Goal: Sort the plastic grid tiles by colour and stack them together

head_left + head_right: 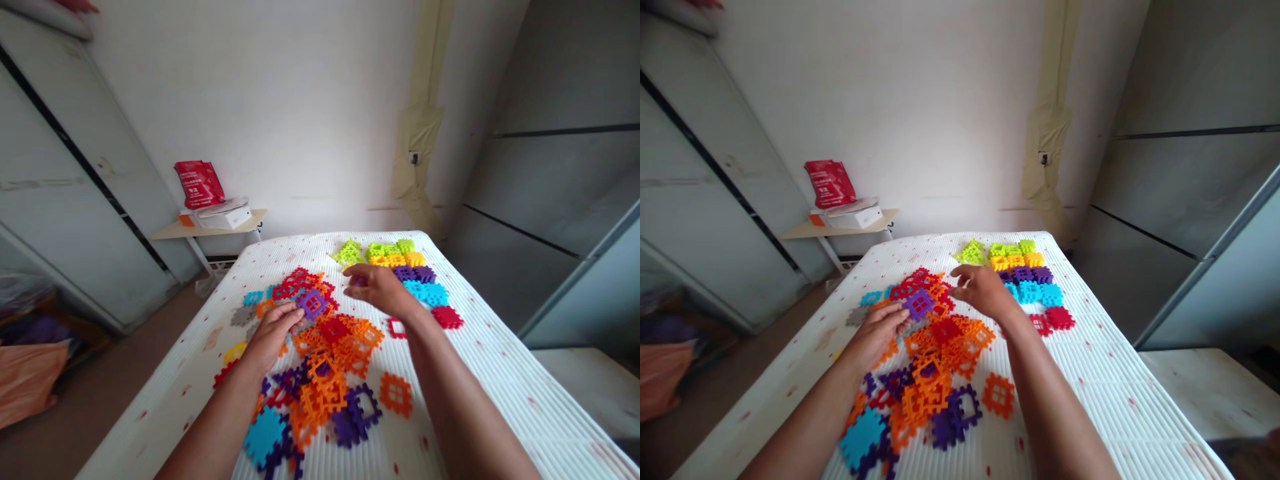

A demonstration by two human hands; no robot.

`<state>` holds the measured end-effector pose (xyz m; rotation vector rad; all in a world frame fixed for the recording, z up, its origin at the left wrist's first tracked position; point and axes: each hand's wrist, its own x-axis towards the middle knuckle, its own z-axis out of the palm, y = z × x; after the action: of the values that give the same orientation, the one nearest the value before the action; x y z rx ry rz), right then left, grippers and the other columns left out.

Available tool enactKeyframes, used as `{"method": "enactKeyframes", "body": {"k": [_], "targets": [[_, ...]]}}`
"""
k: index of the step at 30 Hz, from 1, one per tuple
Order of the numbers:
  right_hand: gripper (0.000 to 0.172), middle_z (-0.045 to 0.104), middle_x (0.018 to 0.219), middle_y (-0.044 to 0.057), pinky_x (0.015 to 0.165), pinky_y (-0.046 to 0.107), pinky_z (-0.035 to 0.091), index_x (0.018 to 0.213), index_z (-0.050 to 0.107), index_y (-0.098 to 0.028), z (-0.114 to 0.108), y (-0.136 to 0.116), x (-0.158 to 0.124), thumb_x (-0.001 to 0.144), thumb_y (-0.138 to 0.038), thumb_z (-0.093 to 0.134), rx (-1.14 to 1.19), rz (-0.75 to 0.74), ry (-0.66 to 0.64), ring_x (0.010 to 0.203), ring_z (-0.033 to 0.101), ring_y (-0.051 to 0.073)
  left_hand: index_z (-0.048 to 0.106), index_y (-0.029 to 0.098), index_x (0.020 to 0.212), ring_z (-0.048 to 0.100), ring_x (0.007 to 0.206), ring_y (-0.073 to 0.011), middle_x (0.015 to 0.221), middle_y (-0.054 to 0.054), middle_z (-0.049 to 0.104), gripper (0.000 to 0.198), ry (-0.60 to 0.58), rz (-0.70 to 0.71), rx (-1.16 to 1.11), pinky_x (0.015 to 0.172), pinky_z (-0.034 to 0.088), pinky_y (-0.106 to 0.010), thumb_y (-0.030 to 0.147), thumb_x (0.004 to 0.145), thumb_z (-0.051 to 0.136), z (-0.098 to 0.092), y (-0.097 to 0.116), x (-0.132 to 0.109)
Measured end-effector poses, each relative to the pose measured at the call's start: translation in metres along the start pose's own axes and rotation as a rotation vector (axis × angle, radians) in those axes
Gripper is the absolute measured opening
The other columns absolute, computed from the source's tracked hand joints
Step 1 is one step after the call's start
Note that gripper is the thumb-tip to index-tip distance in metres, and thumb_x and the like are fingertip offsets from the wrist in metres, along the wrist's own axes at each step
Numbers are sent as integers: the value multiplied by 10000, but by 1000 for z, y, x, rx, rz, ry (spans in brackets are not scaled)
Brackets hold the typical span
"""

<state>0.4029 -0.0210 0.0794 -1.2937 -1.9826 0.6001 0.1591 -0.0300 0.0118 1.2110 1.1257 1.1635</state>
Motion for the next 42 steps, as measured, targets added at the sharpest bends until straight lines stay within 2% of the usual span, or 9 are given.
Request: {"method": "enactKeyframes", "body": {"k": [3,8,14,19,24,29,32,37,42], "targets": [[553,594,1134,84,737,265,453,1194,546,-183,26,-13,1,673,-252,717,-112,-201,-89,860,591,152,653,145,766,519,604,-108,645,-9,602,285,-10,-11,-11,574,371,-213,388,634,722,8,-3,-1],[413,611,1099,93,809,291,442,1073,597,-175,50,-28,-1,684,-265,706,-326,-367,-203,1007,556,215,657,144,795,539,652,-127,708,-22,624,353,-2,-63,-32,592,388,-219,418,591,748,9,-8,-7],[316,642,980,95,759,284,446,985,605,-154,47,-31,1,730,-326,677,-524,-346,-208,934,567,214,666,149,853,560,678,-162,685,-23,614,390,-3,-28,49,609,420,-243,457,618,720,2,-11,-6],[150,652,926,85,719,262,434,925,627,-157,42,-19,8,798,-224,584,-609,-259,-211,877,590,188,683,161,837,566,659,-167,699,-37,645,309,-86,69,224,605,427,-255,425,681,650,16,-12,-3],[152,650,939,65,712,237,406,936,643,-180,35,-6,11,797,-181,581,-508,-174,-127,868,590,156,670,178,810,589,758,-183,791,-37,661,232,16,260,450,714,442,-277,364,721,564,21,-8,2],[94,651,766,11,588,208,351,835,661,-190,16,11,9,762,-179,601,-397,27,-84,664,564,107,669,205,768,583,751,-169,790,-21,643,128,-317,293,738,708,433,-261,267,681,600,13,0,-11],[121,650,747,-2,563,203,336,851,663,-195,13,14,9,747,-178,604,-351,51,-86,637,554,99,686,236,845,573,821,-194,865,-27,637,245,-418,383,923,757,420,-281,234,601,671,20,-4,-19],[134,661,756,-1,574,206,352,870,665,-190,16,10,8,748,-194,611,-329,23,-133,639,560,104,688,247,888,558,864,-218,893,-46,632,263,-356,427,1061,786,401,-308,214,631,638,29,-14,-20],[134,667,751,8,578,203,354,875,673,-178,16,7,5,766,-185,594,-349,-18,-144,642,567,105,707,247,806,587,810,-207,835,-45,666,188,-257,408,863,756,414,-299,183,670,594,25,-16,-17]]}}
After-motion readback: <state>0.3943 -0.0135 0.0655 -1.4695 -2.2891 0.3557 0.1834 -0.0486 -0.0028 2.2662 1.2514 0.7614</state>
